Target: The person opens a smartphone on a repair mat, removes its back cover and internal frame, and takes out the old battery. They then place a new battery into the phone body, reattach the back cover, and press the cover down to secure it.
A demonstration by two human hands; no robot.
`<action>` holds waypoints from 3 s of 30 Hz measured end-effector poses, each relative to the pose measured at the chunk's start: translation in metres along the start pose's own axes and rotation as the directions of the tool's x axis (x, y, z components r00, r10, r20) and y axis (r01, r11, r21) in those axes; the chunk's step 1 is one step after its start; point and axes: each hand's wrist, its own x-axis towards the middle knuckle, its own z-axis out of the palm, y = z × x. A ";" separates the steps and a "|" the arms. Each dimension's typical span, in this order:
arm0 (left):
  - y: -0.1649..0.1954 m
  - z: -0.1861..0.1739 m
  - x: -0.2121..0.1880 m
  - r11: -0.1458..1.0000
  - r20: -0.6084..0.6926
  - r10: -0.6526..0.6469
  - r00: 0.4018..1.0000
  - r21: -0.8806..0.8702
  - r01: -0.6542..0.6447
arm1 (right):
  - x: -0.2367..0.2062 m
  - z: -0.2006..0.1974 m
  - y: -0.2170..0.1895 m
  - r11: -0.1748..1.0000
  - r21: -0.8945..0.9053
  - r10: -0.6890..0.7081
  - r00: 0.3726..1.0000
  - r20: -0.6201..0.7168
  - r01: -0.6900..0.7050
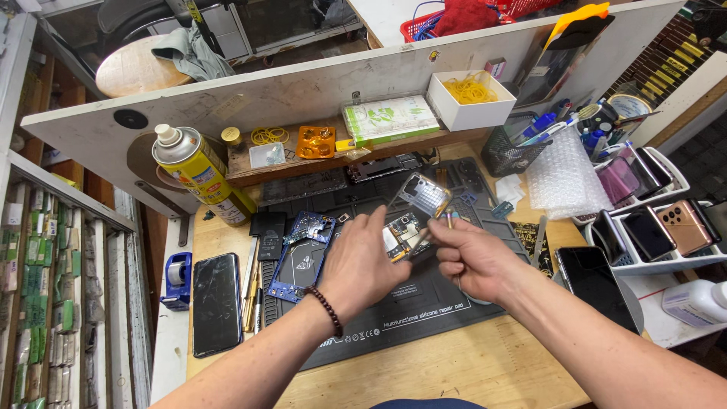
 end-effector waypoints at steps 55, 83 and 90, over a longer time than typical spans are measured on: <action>-0.086 -0.022 0.001 0.995 -0.101 -0.100 0.990 -0.005 0.100 | 0.020 0.020 0.016 -0.371 -0.829 -0.484 0.674 0.558 0.419; -0.061 -0.020 -0.011 0.987 0.059 -0.139 0.989 -0.071 0.143 | 0.018 -0.001 0.005 0.154 -0.970 -0.648 0.760 0.045 0.188; -0.049 0.012 -0.007 0.994 -0.002 0.105 0.994 0.006 -0.105 | 0.031 -0.005 -0.002 0.328 -0.926 -0.507 0.862 -0.005 0.188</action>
